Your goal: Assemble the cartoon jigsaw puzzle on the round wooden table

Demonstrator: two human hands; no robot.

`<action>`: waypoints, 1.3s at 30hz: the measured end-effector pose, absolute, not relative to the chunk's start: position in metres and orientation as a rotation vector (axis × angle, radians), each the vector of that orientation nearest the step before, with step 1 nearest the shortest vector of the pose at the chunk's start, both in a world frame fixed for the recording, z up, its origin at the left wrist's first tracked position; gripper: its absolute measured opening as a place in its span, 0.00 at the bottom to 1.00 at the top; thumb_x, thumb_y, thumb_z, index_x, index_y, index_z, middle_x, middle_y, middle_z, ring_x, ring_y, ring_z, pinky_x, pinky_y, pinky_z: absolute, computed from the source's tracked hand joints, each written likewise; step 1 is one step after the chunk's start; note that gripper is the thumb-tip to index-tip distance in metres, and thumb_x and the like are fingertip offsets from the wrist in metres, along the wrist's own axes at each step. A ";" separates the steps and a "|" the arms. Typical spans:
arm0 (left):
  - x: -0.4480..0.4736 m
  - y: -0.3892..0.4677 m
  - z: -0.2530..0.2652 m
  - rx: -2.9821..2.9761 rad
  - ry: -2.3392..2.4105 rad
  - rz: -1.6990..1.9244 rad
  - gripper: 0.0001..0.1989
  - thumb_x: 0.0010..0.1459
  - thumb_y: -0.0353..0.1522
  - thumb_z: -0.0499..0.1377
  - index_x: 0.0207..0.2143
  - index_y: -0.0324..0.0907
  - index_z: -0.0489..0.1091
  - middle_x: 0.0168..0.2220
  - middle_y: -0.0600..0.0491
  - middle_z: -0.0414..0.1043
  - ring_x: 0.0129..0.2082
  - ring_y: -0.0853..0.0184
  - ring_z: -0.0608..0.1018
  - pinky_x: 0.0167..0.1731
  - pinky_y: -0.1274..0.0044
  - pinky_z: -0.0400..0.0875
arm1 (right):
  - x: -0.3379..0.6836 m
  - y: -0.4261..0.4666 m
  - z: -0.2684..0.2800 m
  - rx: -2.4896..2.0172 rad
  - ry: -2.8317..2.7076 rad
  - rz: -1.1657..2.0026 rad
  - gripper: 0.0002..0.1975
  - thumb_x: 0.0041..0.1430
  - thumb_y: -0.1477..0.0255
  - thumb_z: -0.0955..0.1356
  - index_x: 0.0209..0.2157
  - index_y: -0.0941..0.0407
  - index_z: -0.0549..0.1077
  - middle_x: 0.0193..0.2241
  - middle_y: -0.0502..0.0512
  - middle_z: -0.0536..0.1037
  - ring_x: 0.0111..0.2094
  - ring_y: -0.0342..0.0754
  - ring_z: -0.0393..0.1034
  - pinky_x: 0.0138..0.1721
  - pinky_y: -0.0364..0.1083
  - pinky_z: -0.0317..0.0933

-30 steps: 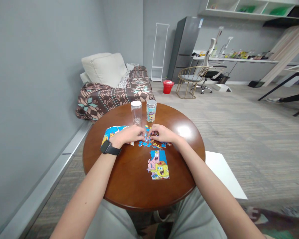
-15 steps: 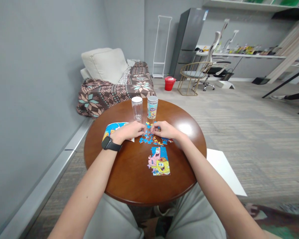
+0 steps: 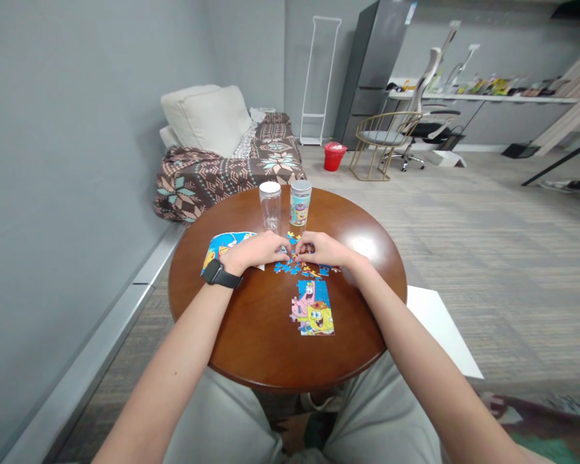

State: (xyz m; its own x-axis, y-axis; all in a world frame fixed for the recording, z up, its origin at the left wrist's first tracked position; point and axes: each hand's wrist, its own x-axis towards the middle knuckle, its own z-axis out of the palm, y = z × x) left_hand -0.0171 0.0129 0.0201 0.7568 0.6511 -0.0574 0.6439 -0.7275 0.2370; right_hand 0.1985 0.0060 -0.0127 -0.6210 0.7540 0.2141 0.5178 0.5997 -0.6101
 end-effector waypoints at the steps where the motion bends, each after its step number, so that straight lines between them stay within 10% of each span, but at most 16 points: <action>1: -0.017 0.012 0.021 2.714 1.013 0.048 0.10 0.59 0.36 0.55 0.38 0.44 0.75 0.30 0.53 0.76 0.26 0.70 0.73 0.25 0.80 0.58 | 0.198 0.006 -0.012 -1.024 -2.374 0.696 0.05 0.51 0.71 0.73 0.29 0.58 0.76 0.26 0.49 0.72 0.27 0.41 0.65 0.31 0.40 0.59; 21: 0.012 -0.013 0.040 3.034 1.294 0.655 0.13 0.63 0.32 0.48 0.33 0.38 0.70 0.34 0.48 0.74 0.35 0.63 0.75 0.37 0.73 0.62 | 0.202 0.002 -0.007 -1.107 -2.378 0.803 0.03 0.49 0.76 0.71 0.29 0.58 0.74 0.26 0.48 0.75 0.26 0.40 0.65 0.31 0.40 0.58; 39: -0.023 0.009 0.035 2.692 1.229 0.006 0.12 0.59 0.34 0.50 0.25 0.43 0.68 0.24 0.54 0.71 0.21 0.70 0.68 0.23 0.76 0.53 | 0.260 0.017 -0.004 -1.748 -1.736 0.607 0.10 0.50 0.82 0.66 0.32 0.59 0.78 0.29 0.54 0.82 0.33 0.44 0.76 0.37 0.40 0.65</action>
State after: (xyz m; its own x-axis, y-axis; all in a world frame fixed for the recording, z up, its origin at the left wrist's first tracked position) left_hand -0.0230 0.0095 0.0348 0.6577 0.7498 -0.0718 0.7492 -0.6412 0.1662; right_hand 0.2602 0.0171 -0.0036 0.0421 0.9952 0.0883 0.7233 0.0307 -0.6899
